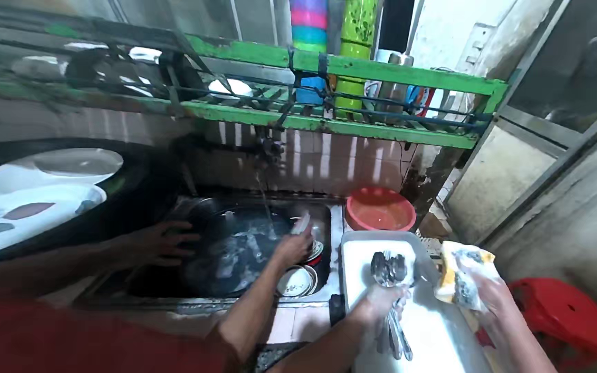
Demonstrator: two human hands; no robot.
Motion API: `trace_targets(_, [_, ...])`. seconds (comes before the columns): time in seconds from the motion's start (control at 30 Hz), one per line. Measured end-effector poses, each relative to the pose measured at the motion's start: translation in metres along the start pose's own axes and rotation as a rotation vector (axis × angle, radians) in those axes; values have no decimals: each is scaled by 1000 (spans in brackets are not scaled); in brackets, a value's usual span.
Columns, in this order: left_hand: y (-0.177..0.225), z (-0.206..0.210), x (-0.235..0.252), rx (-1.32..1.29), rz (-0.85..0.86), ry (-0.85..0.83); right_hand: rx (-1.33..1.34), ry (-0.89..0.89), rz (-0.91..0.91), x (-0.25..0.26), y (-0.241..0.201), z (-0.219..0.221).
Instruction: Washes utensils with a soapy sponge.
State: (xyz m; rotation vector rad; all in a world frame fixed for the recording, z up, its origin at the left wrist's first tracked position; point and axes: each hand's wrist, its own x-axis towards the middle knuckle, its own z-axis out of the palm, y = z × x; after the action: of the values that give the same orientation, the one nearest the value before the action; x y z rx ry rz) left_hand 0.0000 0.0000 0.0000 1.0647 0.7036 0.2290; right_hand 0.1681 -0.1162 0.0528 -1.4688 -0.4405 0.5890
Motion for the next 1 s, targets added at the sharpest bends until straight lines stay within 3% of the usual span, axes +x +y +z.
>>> trace_targets(0.07, [-5, 0, 4, -44, -48, 69, -73, -126, 36, -9, 6, 2])
trace_targets(0.17, [1, 7, -1, 72, -92, 134, -412, -245, 29, -28, 19, 29])
trace_targets(0.3, [-1, 9, -3, 175, -149, 161, -818, -212, -152, -2, 40, 35])
trace_targets(0.4, [-2, 9, 1, 194, -131, 180, -799, -142, -276, 0, 50, 41])
trace_targets(0.57, [2, 3, -7, 160, -102, 176, -734, -301, -257, -15, 56, 43])
trace_targets(0.7, [14, 15, -17, 79, -115, 207, -763, -136, -384, 16, 36, 31])
trace_targets(0.83, [13, 10, -20, 1, -95, 208, -485, 17, -271, 9, 12, 32])
trace_targets(1.0, [33, 17, -47, 262, -59, 187, -499, -275, -50, -12, 44, 40])
